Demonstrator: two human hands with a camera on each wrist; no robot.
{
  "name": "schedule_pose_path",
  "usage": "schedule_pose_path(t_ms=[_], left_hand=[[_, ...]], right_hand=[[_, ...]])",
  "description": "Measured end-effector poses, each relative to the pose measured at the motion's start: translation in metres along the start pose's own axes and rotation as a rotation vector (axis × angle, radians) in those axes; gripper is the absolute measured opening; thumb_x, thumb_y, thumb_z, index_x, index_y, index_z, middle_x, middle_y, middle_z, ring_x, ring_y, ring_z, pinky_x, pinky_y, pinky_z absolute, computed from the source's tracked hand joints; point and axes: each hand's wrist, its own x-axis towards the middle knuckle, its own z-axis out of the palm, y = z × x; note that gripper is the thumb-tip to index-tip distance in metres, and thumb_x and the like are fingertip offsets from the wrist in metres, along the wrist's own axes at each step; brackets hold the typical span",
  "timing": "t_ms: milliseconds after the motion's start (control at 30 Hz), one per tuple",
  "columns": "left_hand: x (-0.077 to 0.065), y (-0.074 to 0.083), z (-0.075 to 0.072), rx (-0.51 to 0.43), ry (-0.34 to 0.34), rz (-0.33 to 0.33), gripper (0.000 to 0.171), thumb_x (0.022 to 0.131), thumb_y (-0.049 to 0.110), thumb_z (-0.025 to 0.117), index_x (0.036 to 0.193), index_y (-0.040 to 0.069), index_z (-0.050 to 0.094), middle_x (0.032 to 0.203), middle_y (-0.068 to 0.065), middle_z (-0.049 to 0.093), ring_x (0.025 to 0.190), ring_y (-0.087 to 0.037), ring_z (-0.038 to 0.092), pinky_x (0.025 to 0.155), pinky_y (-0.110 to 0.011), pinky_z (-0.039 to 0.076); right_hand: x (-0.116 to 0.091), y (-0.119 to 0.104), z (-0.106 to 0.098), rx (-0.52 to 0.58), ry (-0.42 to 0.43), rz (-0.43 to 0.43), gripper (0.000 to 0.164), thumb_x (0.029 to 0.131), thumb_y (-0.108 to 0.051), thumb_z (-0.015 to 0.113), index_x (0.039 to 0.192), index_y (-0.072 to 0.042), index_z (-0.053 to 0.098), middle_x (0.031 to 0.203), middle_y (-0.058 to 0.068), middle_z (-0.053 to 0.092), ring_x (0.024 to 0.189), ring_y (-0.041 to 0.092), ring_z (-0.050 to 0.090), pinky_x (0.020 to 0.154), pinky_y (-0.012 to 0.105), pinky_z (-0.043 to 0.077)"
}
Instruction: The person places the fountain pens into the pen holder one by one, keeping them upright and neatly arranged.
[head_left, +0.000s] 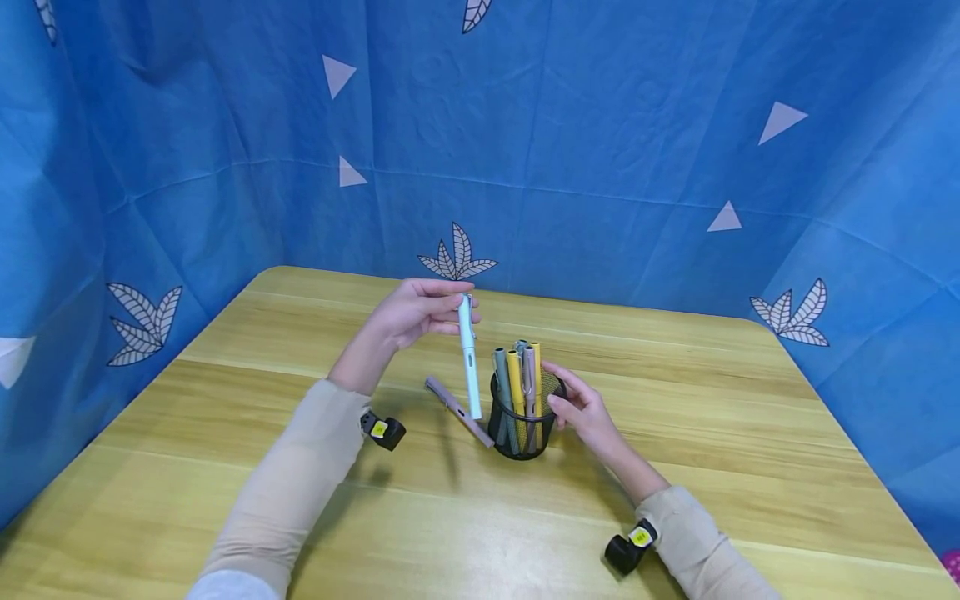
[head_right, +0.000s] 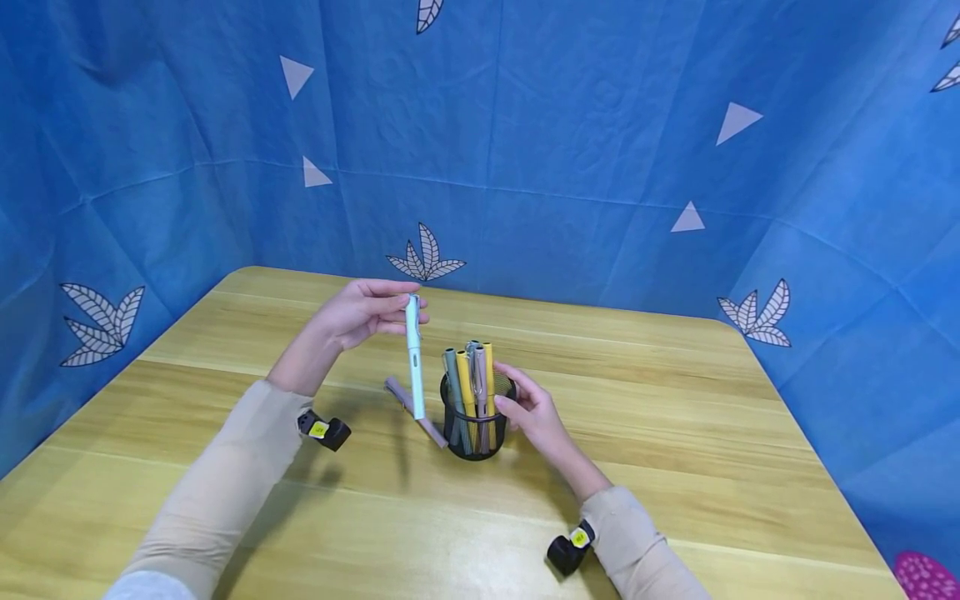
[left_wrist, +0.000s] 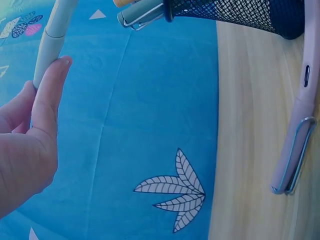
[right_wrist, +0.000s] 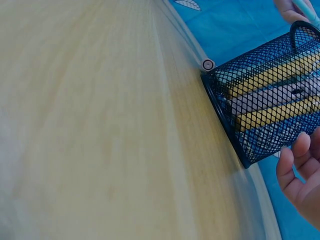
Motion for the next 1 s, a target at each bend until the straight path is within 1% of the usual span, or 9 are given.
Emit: schedule_pose_path(t_ms=[67, 133, 267, 333, 500, 633, 800, 900, 1000], left_hand=[[0.001, 0.001, 0.003, 0.017, 0.006, 0.001, 0.028, 0.089, -0.007, 0.047, 0.097, 0.008, 0.069, 0.090, -0.016, 0.065, 0.082, -0.030, 0.064, 0.070, -0.040, 0.050], [0.002, 0.001, 0.007, 0.034, 0.019, -0.002, 0.025, 0.089, -0.007, 0.048, 0.102, 0.004, 0.066, 0.089, -0.016, 0.066, 0.080, -0.029, 0.064, 0.070, -0.040, 0.050], [0.005, 0.001, 0.014, 0.078, 0.031, -0.008, 0.028, 0.088, -0.006, 0.049, 0.116, -0.008, 0.054, 0.087, -0.015, 0.066, 0.081, -0.028, 0.064, 0.070, -0.040, 0.050], [0.006, 0.000, 0.018, 0.103, 0.027, -0.001, 0.032, 0.088, -0.006, 0.050, 0.120, -0.010, 0.049, 0.088, -0.014, 0.066, 0.082, -0.028, 0.064, 0.071, -0.040, 0.050], [0.010, -0.002, 0.027, 0.143, 0.022, 0.032, 0.036, 0.085, -0.009, 0.053, 0.121, -0.010, 0.048, 0.093, -0.016, 0.065, 0.088, -0.032, 0.062, 0.075, -0.042, 0.049], [0.013, -0.005, 0.031, 0.172, 0.029, 0.070, 0.036, 0.083, -0.011, 0.054, 0.119, -0.010, 0.050, 0.094, -0.017, 0.065, 0.091, -0.035, 0.060, 0.075, -0.043, 0.049], [0.018, -0.010, 0.038, 0.254, 0.039, 0.122, 0.033, 0.082, -0.009, 0.057, 0.115, -0.009, 0.055, 0.093, -0.017, 0.065, 0.085, -0.029, 0.063, 0.073, -0.040, 0.050], [0.020, -0.012, 0.043, 0.299, 0.029, 0.151, 0.031, 0.081, -0.008, 0.058, 0.113, -0.008, 0.057, 0.093, -0.018, 0.065, 0.082, -0.027, 0.064, 0.072, -0.039, 0.051], [0.022, -0.014, 0.049, 0.333, 0.022, 0.165, 0.030, 0.081, -0.008, 0.059, 0.111, -0.009, 0.058, 0.093, -0.019, 0.064, 0.080, -0.026, 0.064, 0.071, -0.038, 0.051]], right_hand=[[0.000, 0.000, 0.000, 0.005, 0.001, 0.001, 0.047, 0.087, 0.000, 0.051, 0.131, 0.005, 0.037, 0.072, 0.008, 0.042, 0.057, 0.014, 0.047, 0.052, 0.029, 0.049], [0.000, 0.000, 0.000, 0.009, 0.002, 0.001, 0.047, 0.087, 0.000, 0.051, 0.131, 0.006, 0.037, 0.072, 0.007, 0.042, 0.056, 0.014, 0.047, 0.052, 0.028, 0.049], [0.000, 0.000, 0.000, 0.009, 0.000, -0.004, 0.046, 0.087, 0.001, 0.051, 0.131, 0.006, 0.037, 0.071, 0.007, 0.042, 0.056, 0.013, 0.047, 0.051, 0.027, 0.049], [0.001, -0.001, 0.000, 0.007, -0.002, -0.005, 0.046, 0.087, 0.001, 0.051, 0.131, 0.006, 0.037, 0.071, 0.006, 0.043, 0.056, 0.014, 0.047, 0.051, 0.027, 0.048], [0.000, -0.001, 0.000, 0.002, -0.005, -0.005, 0.046, 0.087, 0.000, 0.051, 0.131, 0.005, 0.037, 0.070, 0.006, 0.042, 0.056, 0.014, 0.047, 0.052, 0.027, 0.048], [0.000, -0.001, 0.000, -0.003, -0.007, -0.012, 0.046, 0.087, 0.001, 0.051, 0.131, 0.006, 0.037, 0.071, 0.006, 0.042, 0.056, 0.014, 0.047, 0.051, 0.027, 0.049], [0.001, -0.001, 0.001, 0.010, -0.008, -0.018, 0.046, 0.087, 0.003, 0.050, 0.131, 0.007, 0.036, 0.070, 0.006, 0.042, 0.056, 0.013, 0.047, 0.051, 0.027, 0.049], [0.000, -0.002, 0.001, 0.017, -0.009, -0.020, 0.046, 0.087, 0.003, 0.050, 0.131, 0.007, 0.036, 0.070, 0.006, 0.043, 0.056, 0.012, 0.047, 0.051, 0.027, 0.049], [0.001, -0.002, 0.001, 0.022, -0.010, -0.020, 0.046, 0.087, 0.003, 0.050, 0.131, 0.007, 0.036, 0.069, 0.006, 0.043, 0.055, 0.012, 0.047, 0.051, 0.027, 0.049]])
